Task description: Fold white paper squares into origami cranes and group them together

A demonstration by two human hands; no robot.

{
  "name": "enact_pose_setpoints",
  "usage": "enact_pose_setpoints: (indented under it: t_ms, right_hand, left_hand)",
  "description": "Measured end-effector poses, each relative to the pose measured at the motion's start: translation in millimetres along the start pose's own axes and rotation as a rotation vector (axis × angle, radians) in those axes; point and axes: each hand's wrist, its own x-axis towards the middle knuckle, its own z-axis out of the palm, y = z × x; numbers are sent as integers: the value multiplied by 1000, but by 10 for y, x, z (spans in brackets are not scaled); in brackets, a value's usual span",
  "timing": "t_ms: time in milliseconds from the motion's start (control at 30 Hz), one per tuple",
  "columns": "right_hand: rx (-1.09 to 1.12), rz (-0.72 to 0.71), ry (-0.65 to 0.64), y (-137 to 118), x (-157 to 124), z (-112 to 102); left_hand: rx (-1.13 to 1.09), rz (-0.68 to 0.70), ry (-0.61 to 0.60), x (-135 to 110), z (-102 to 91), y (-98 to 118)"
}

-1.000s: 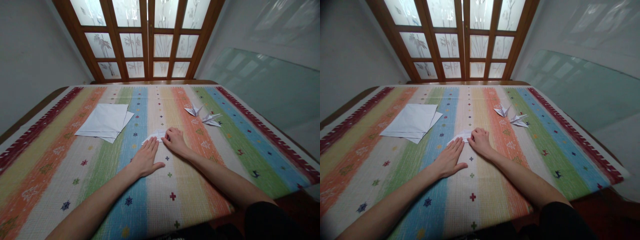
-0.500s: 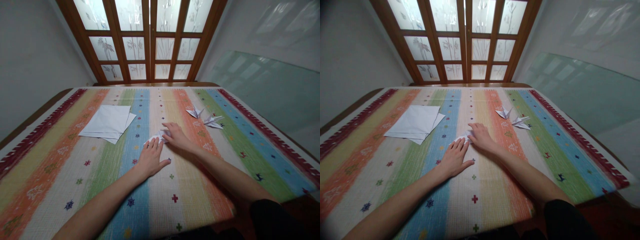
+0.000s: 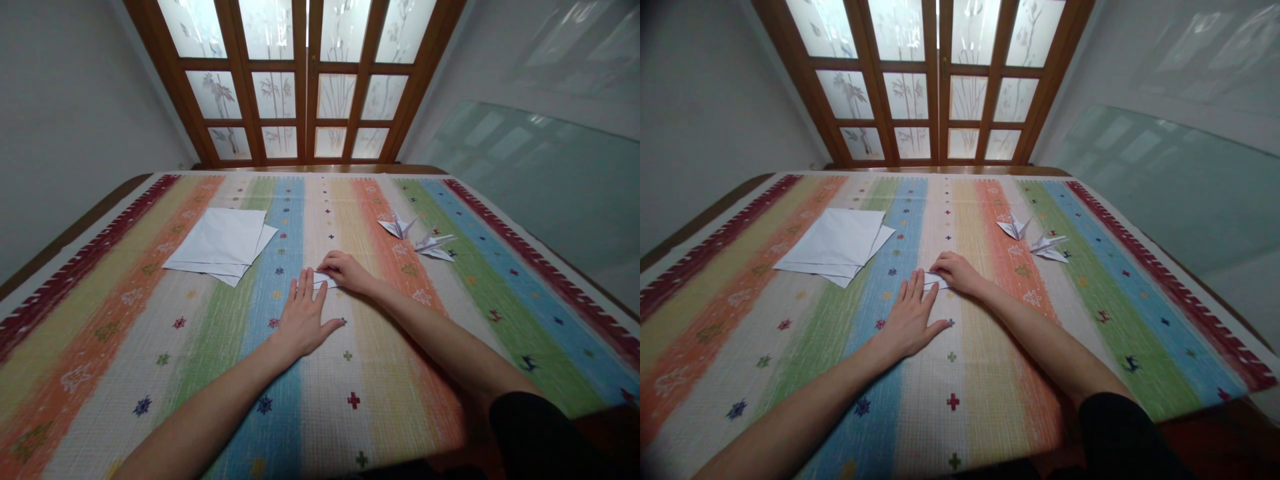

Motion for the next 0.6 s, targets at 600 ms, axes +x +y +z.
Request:
enact_pose_setpoints:
  t_ms: [600]
  right_hand:
    - [-189,-240,-127,114,-134,-67]
  left_hand:
    - [31,-71,-48,-25,-83,53]
